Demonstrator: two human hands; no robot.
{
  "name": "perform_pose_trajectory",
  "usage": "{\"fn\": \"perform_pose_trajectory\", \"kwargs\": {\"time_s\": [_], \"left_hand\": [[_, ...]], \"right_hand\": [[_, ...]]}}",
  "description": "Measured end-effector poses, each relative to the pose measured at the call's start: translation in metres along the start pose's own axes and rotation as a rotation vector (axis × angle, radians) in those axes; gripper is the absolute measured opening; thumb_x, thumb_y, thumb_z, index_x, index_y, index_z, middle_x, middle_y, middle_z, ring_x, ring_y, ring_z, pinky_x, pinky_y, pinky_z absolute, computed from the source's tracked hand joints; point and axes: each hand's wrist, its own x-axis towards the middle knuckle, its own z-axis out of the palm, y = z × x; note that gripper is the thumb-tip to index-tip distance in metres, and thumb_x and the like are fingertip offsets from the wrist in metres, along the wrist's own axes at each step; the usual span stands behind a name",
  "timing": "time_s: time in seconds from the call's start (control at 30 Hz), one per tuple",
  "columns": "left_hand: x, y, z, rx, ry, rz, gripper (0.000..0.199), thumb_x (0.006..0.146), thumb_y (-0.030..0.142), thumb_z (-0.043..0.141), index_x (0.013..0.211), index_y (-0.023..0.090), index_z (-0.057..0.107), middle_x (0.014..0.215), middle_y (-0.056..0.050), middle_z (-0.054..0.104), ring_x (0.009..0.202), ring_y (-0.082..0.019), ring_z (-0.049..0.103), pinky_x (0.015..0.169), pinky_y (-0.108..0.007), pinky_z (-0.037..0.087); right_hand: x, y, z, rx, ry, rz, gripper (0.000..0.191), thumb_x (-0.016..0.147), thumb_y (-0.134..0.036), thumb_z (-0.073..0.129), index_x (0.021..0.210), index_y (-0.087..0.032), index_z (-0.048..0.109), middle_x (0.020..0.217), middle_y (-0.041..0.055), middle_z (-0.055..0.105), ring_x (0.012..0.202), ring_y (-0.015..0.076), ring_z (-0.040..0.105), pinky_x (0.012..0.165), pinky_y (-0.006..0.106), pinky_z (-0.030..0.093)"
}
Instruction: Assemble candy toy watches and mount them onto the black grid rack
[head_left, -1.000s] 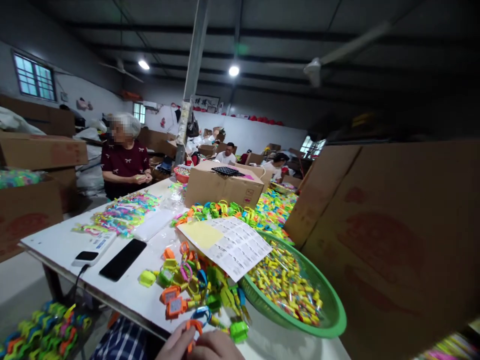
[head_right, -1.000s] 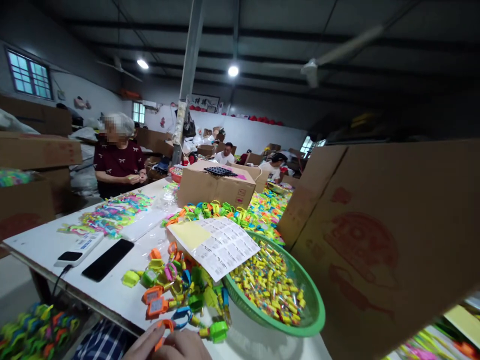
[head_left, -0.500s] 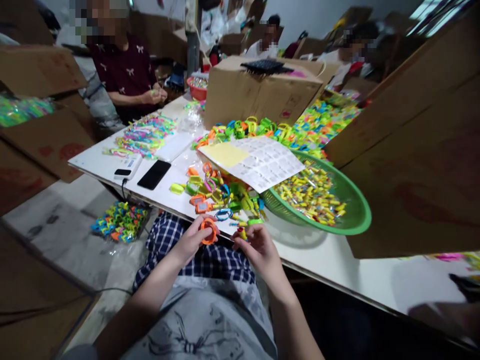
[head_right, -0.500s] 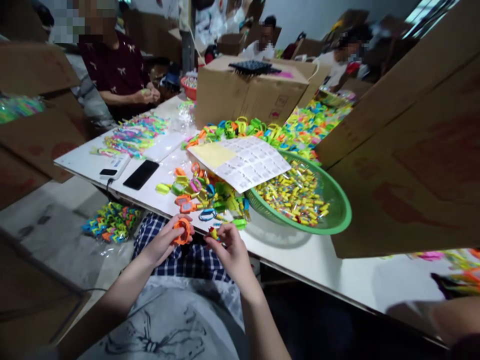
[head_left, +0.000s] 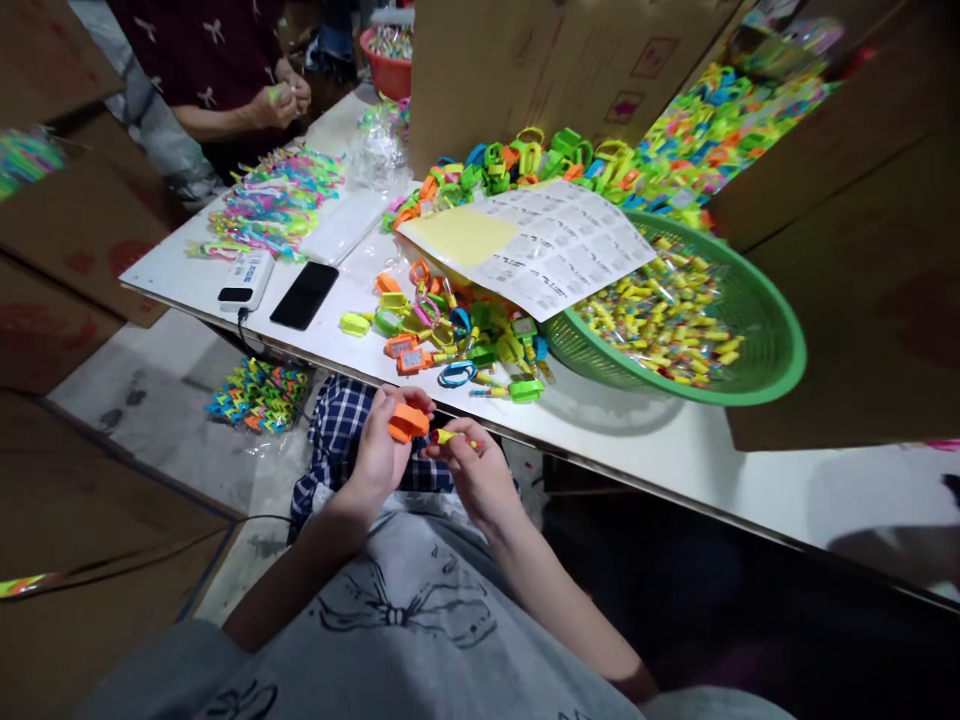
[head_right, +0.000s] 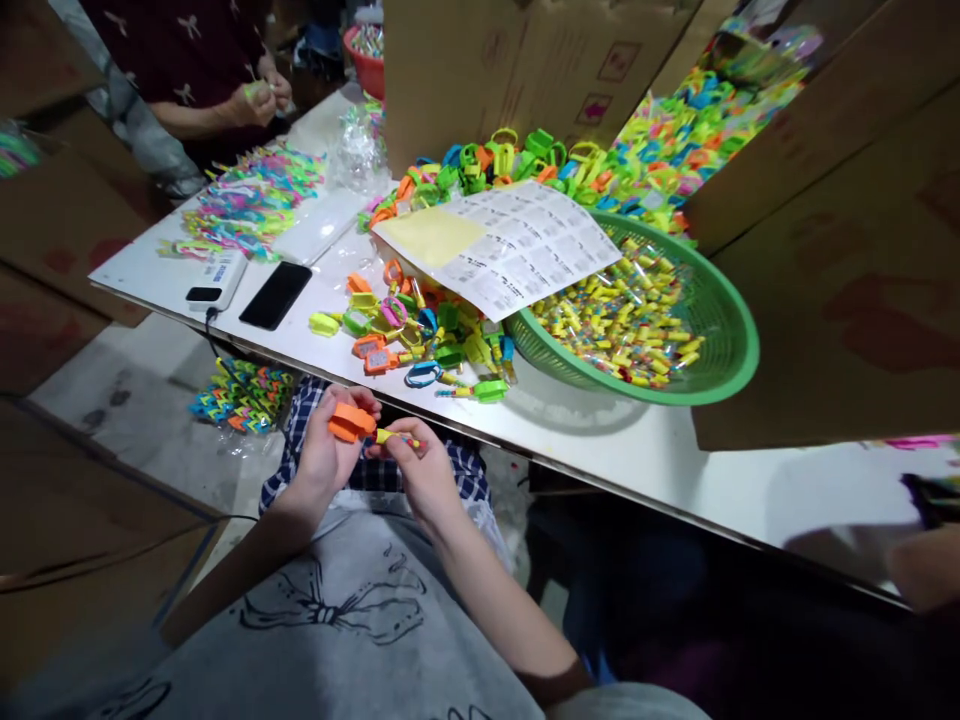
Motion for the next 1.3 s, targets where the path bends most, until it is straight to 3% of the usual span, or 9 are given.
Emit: {"fn": "perform_pose_trajectory", "kwargs": {"time_s": [0.17,0.33,0.5,0.6,0.67,0.8,0.9,1.07,1.3], "left_hand": [[-0.005,-0.003,-0.007,0.009,-0.143,0.130,0.034,0.075,0.047,0.062,0.097,0.023,0.053,0.111,-0.006,0.066,0.106,-0.021,0.060,0.095,-0.038,0.044],[-0.009,0.004,-0.032,0.222,-0.337,-0.127,0.064,0.071,0.051,0.066,0.125,0.021,0.049,0.136,-0.013,0.050,0.124,-0.028,0.048,0.105,-0.041,0.036],[-0.012,0.015,-0.037,0.391,-0.317,-0.459,0.054,0.067,0.030,0.074,0.117,0.020,0.055,0.116,-0.010,0.060,0.099,-0.022,0.060,0.079,-0.031,0.049],[-0.013,0.017,-0.032,0.372,-0.242,-0.512,0.045,0.064,0.026,0.075,0.105,0.019,0.056,0.098,-0.004,0.060,0.074,-0.011,0.056,0.060,-0.021,0.044],[-0.014,0.017,-0.030,0.375,-0.215,-0.504,0.041,0.061,0.023,0.076,0.096,0.019,0.054,0.088,0.000,0.057,0.066,-0.007,0.050,0.055,-0.018,0.039],[-0.015,0.016,-0.029,0.418,-0.233,-0.499,0.037,0.062,0.024,0.073,0.090,0.019,0.051,0.077,0.004,0.051,0.063,-0.006,0.046,0.055,-0.017,0.035],[-0.016,0.015,-0.027,0.493,-0.224,-0.478,0.029,0.068,0.032,0.067,0.088,0.019,0.050,0.074,0.004,0.049,0.061,-0.007,0.047,0.054,-0.019,0.035],[-0.016,0.015,-0.023,0.595,-0.223,-0.330,0.025,0.068,0.027,0.068,0.083,0.018,0.050,0.077,0.004,0.050,0.065,-0.008,0.046,0.062,-0.022,0.038],[-0.018,0.019,-0.017,0.556,-0.196,-0.333,0.028,0.063,0.023,0.071,0.080,0.019,0.048,0.079,0.003,0.051,0.073,-0.010,0.049,0.068,-0.023,0.040]], "right_hand": [[0.004,0.007,0.005,0.074,-0.048,-0.086,0.028,0.063,-0.045,0.078,0.072,-0.022,0.064,0.097,0.0013,0.061,0.076,0.0133,0.060,0.069,0.026,0.050],[0.008,-0.007,-0.014,-0.213,-0.174,-0.223,0.021,0.068,-0.040,0.075,0.075,-0.022,0.065,0.105,0.0043,0.063,0.099,0.0185,0.059,0.085,0.032,0.048],[0.011,-0.028,-0.025,-0.596,-0.375,-0.357,0.013,0.072,-0.029,0.074,0.079,-0.023,0.065,0.106,0.0061,0.064,0.100,0.0196,0.060,0.088,0.037,0.047],[0.011,-0.034,-0.026,-0.678,-0.431,-0.388,0.014,0.072,-0.028,0.074,0.082,-0.023,0.066,0.107,0.0064,0.063,0.099,0.0198,0.059,0.088,0.038,0.047],[0.012,-0.034,-0.027,-0.685,-0.370,-0.403,0.015,0.069,-0.029,0.076,0.079,-0.023,0.066,0.098,0.0050,0.063,0.094,0.0191,0.059,0.087,0.036,0.046],[0.012,-0.025,-0.028,-0.513,-0.126,-0.249,0.020,0.065,-0.033,0.078,0.077,-0.022,0.067,0.080,0.0006,0.062,0.075,0.0143,0.058,0.070,0.028,0.047],[0.014,-0.016,-0.026,-0.290,-0.050,-0.045,0.028,0.056,-0.036,0.082,0.076,-0.022,0.068,0.071,-0.0023,0.063,0.063,0.0102,0.055,0.061,0.023,0.045],[0.015,-0.007,-0.020,-0.084,-0.055,0.100,0.031,0.051,-0.037,0.085,0.072,-0.020,0.069,0.067,-0.0031,0.065,0.056,0.0066,0.054,0.060,0.020,0.045],[0.015,-0.006,-0.020,-0.123,-0.115,0.105,0.029,0.054,-0.037,0.083,0.074,-0.020,0.069,0.068,-0.0022,0.065,0.062,0.0097,0.058,0.064,0.023,0.048]]}}
